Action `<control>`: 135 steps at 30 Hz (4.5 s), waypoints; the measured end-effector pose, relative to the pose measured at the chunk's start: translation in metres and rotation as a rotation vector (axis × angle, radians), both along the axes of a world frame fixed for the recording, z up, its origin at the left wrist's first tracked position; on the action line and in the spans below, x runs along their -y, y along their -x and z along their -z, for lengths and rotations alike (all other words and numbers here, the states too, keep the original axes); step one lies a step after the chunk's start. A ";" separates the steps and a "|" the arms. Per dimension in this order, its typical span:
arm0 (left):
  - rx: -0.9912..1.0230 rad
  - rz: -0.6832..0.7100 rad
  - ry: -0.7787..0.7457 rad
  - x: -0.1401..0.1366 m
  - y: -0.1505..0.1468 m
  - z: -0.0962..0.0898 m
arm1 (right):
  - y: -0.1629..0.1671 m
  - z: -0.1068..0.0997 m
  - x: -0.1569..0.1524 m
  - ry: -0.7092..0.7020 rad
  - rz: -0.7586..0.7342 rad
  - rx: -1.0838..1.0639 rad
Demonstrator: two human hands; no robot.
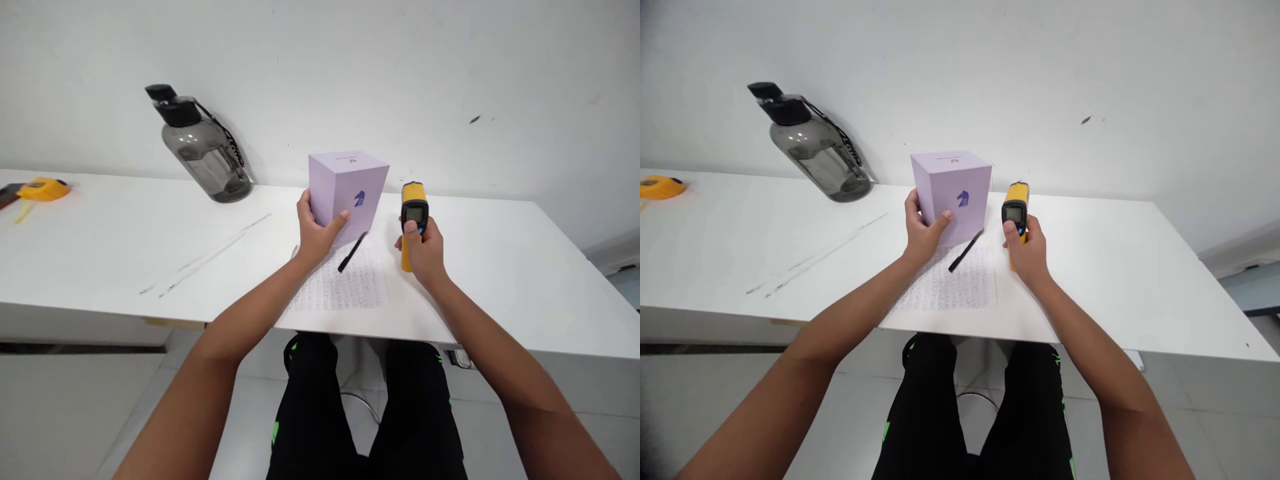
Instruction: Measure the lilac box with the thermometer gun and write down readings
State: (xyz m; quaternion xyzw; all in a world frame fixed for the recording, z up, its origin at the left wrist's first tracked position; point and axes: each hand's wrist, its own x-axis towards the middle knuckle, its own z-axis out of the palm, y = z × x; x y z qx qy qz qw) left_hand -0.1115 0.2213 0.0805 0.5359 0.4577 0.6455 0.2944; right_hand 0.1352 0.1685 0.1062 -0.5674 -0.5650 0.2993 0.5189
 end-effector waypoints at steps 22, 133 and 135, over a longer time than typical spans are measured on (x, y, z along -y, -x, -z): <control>0.105 0.074 0.059 0.037 -0.025 -0.014 | 0.028 -0.005 0.036 0.054 -0.478 -0.448; -0.087 -0.279 0.140 -0.051 0.025 0.026 | 0.025 -0.016 0.036 -0.162 -0.018 -0.538; -0.085 -0.291 0.154 -0.051 0.025 0.026 | 0.026 -0.016 0.037 -0.159 -0.025 -0.538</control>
